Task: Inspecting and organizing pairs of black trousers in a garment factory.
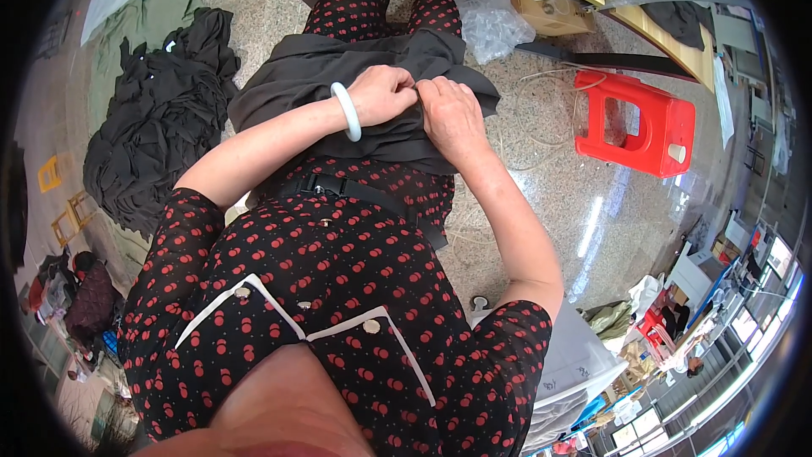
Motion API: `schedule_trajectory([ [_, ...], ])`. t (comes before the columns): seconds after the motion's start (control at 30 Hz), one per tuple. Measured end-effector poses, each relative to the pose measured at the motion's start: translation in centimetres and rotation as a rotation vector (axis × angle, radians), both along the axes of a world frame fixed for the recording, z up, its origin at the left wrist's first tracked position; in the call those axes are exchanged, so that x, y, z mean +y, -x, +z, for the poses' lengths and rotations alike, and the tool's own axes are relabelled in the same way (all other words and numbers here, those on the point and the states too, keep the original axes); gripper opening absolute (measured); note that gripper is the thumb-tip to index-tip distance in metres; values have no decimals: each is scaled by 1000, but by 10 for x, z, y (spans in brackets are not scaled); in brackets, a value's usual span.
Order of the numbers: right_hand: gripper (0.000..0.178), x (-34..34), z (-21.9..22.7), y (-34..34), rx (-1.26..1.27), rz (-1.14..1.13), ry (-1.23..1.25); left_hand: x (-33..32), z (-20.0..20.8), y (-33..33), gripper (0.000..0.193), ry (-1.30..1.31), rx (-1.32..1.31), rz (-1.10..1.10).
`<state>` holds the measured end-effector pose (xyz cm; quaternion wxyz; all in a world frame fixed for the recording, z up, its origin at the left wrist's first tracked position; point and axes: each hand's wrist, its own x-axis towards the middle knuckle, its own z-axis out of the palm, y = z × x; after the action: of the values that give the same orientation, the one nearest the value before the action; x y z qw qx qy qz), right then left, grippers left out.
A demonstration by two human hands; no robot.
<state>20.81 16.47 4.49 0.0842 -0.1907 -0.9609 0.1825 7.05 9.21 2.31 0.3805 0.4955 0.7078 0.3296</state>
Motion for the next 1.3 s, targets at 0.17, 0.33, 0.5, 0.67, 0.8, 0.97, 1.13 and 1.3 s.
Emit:
schedule_trajectory([
  [0.17, 14, 0, 1, -1, -16, -20, 59, -5, 9, -6, 20, 75, 78, -67],
  [0.33, 12, 2, 1, 0, -36, -38, 104, -11, -3, -16, 18, -57, 140, 8],
  [0.5, 6, 0, 2, 1, 11, -52, 117, -10, -4, -19, 19, -67, 96, 71],
  [0.67, 8, -2, -1, 0, 22, -71, 161, -9, -7, -20, 18, -93, 18, 138],
  [0.8, 8, -4, -1, -1, 18, -95, 192, -9, -9, -20, 17, -99, 24, 110],
  [0.97, 9, -7, -4, -3, 19, -117, 242, -10, -10, -21, 16, -110, 57, 81],
  [1.13, 10, -12, -8, -3, 48, -182, 284, -10, -16, -22, 14, -119, 68, 78],
  [1.3, 14, -10, -15, -3, 100, -209, 324, -12, -19, -20, 13, -139, 58, 75],
])
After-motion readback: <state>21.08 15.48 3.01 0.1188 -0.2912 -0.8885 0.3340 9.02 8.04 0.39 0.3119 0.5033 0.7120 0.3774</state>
